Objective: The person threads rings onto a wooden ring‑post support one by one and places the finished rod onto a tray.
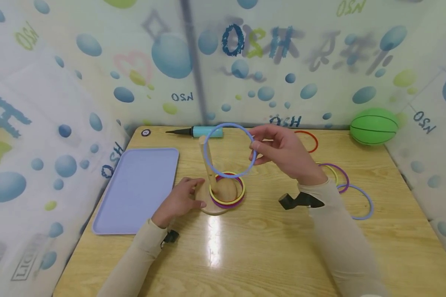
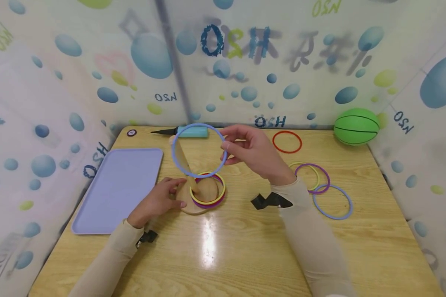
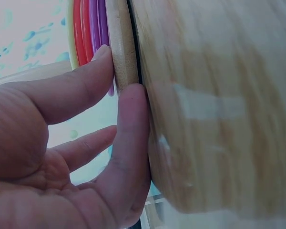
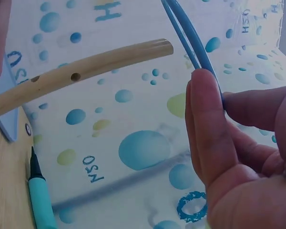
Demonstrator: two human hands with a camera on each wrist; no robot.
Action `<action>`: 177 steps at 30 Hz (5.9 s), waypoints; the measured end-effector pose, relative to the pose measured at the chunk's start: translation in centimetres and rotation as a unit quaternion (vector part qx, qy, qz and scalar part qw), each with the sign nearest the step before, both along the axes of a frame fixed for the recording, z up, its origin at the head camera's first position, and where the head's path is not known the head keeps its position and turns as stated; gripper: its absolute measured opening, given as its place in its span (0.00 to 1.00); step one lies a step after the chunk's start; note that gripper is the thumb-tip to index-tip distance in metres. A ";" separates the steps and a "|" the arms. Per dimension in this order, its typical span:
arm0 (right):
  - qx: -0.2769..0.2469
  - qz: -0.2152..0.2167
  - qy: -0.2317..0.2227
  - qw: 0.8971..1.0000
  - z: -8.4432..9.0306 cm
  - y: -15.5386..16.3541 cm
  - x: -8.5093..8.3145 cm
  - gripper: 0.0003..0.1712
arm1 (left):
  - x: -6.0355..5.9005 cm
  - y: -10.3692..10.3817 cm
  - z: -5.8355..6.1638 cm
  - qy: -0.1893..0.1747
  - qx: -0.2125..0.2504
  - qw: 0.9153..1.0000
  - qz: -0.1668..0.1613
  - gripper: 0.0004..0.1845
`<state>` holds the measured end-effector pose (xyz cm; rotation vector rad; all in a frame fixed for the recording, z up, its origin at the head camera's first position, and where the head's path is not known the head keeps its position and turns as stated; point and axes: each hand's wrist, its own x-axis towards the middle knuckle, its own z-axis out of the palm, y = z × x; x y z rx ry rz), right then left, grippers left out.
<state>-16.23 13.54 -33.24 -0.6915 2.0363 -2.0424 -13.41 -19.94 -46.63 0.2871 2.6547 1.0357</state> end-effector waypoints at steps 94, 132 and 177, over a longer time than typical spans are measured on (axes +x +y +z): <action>0.242 -0.040 -0.087 0.965 -13.8 -0.8 -2.2 0.18 | 0.1 -0.2 -0.6 0.017 0.005 1.000 -0.015 0.42; 0.254 -0.196 -0.055 0.946 -10.5 19.8 -3.0 0.23 | 0.0 -0.3 -0.3 0.003 0.007 1.000 -0.012 0.42; 0.393 -0.102 -0.112 0.907 -13.6 26.2 -2.6 0.25 | 0.0 0.1 -0.2 -0.002 0.001 1.000 -0.011 0.41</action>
